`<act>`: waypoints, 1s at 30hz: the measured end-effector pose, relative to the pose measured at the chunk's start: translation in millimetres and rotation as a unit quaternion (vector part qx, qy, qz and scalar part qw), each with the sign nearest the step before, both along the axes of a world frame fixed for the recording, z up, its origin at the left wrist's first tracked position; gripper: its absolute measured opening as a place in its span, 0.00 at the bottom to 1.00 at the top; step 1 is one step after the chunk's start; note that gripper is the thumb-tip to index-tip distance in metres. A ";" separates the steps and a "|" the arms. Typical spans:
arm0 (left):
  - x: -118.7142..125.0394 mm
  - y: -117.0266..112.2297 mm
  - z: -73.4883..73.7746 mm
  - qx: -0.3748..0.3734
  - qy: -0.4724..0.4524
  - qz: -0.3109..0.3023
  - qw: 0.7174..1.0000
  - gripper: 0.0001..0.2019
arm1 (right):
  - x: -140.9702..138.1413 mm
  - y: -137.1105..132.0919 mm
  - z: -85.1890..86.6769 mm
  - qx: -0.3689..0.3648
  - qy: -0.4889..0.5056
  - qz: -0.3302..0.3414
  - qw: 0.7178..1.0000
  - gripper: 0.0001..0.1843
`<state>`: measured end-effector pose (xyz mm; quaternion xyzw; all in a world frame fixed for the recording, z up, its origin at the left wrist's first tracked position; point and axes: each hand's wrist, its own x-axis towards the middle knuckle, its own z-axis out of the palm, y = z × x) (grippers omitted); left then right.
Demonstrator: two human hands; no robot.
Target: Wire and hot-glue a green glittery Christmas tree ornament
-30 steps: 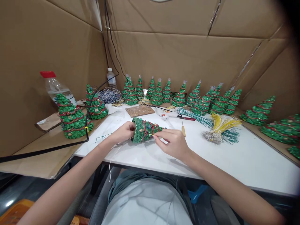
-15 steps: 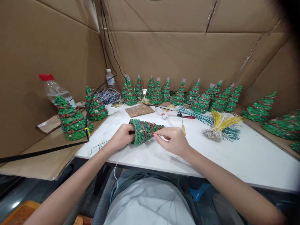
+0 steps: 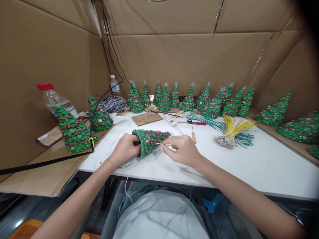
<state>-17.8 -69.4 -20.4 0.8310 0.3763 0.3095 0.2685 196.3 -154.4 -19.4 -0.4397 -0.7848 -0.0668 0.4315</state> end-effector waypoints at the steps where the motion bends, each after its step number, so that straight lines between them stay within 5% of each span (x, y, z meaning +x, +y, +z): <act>1: -0.4 2.1 0.6 -0.021 -0.008 -0.016 1.000 0.06 | 0.1 0.2 0.0 -0.004 0.002 0.001 1.000 0.10; 12: -3.4 14.5 3.0 -0.113 -0.049 -0.070 0.990 0.12 | -0.9 0.2 2.5 -0.158 0.069 -0.003 0.985 0.08; 30: -0.5 15.1 0.7 -0.124 -0.080 -0.077 0.986 0.12 | -1.4 0.0 4.4 -0.220 0.085 0.019 0.972 0.04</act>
